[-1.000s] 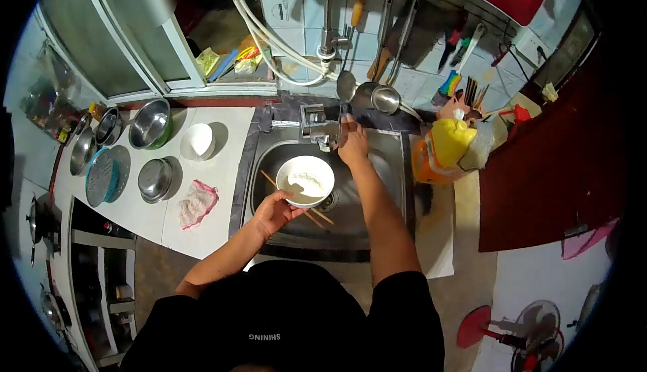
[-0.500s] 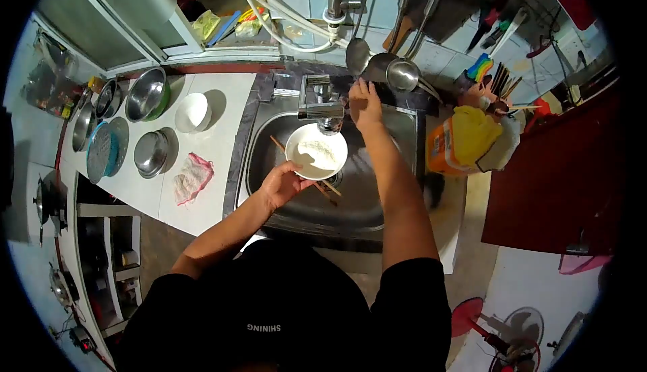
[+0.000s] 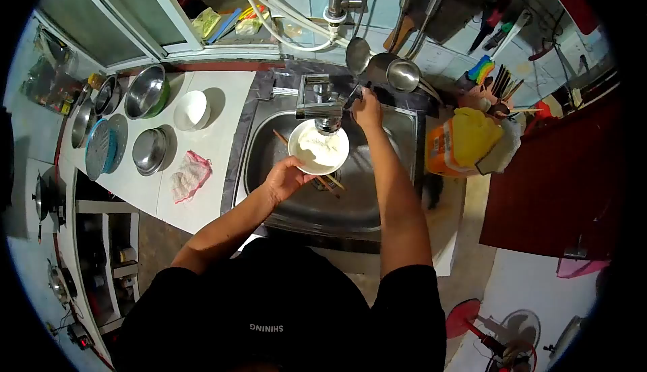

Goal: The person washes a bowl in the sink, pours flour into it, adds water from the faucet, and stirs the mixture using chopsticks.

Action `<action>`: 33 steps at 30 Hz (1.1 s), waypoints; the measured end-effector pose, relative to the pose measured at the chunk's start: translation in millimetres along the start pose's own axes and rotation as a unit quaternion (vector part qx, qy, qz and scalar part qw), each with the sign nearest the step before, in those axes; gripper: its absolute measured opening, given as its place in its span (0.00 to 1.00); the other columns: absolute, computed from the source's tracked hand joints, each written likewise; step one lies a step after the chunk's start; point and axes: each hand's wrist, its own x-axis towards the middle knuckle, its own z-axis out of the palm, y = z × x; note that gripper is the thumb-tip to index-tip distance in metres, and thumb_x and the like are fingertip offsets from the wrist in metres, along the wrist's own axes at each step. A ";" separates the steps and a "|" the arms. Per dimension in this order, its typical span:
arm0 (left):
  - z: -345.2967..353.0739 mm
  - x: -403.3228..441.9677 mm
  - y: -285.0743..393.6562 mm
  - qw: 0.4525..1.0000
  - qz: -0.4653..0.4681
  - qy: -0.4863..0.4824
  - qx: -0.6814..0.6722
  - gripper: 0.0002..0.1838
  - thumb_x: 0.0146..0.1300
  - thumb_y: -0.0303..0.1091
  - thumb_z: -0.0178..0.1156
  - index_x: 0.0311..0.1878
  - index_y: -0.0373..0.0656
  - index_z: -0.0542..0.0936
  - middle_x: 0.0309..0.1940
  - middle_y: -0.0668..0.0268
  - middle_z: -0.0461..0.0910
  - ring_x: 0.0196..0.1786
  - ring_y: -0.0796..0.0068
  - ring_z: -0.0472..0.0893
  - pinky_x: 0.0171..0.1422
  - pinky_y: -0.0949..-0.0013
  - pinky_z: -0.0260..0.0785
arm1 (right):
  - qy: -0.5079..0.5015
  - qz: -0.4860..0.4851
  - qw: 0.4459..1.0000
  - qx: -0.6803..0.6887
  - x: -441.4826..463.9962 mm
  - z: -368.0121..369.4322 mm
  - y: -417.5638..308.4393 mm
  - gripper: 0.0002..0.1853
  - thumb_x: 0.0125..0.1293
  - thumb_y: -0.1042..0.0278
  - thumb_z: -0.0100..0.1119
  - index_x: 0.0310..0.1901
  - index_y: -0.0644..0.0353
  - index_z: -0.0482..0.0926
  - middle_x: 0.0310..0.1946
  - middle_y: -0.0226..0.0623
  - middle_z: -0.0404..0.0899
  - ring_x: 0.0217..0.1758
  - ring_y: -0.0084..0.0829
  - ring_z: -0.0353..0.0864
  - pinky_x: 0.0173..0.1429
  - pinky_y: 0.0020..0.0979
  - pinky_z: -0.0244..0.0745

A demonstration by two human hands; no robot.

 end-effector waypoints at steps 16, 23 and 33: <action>-26.9 -62.8 18.7 1.000 0.011 0.011 0.002 0.32 0.46 0.28 0.55 0.59 0.37 0.62 0.55 0.58 0.69 0.57 0.63 0.70 0.62 0.62 0.61 | -0.149 0.145 0.915 0.346 -166.3 -25.8 -5.3 0.11 0.63 0.68 0.52 0.44 0.62 0.76 0.34 0.33 0.78 0.32 0.23 0.77 0.39 0.24 0.74; 4.1 -116.9 31.0 0.993 0.097 -0.004 -0.067 0.32 0.49 0.28 0.55 0.60 0.35 0.59 0.55 0.56 0.66 0.58 0.62 0.68 0.64 0.59 0.61 | -0.296 0.104 0.824 0.472 -284.5 19.1 -87.2 0.16 0.64 0.62 0.52 0.50 0.62 0.71 0.40 0.32 0.76 0.42 0.23 0.73 0.46 0.27 0.70; 28.9 -200.5 35.2 0.989 0.137 -0.042 -0.037 0.30 0.50 0.27 0.55 0.59 0.36 0.59 0.54 0.58 0.65 0.57 0.64 0.68 0.62 0.62 0.62 | -0.123 0.081 0.691 0.708 -283.4 50.0 -182.8 0.24 0.68 0.50 0.38 0.57 0.59 0.64 0.56 0.33 0.67 0.56 0.30 0.68 0.54 0.35 0.66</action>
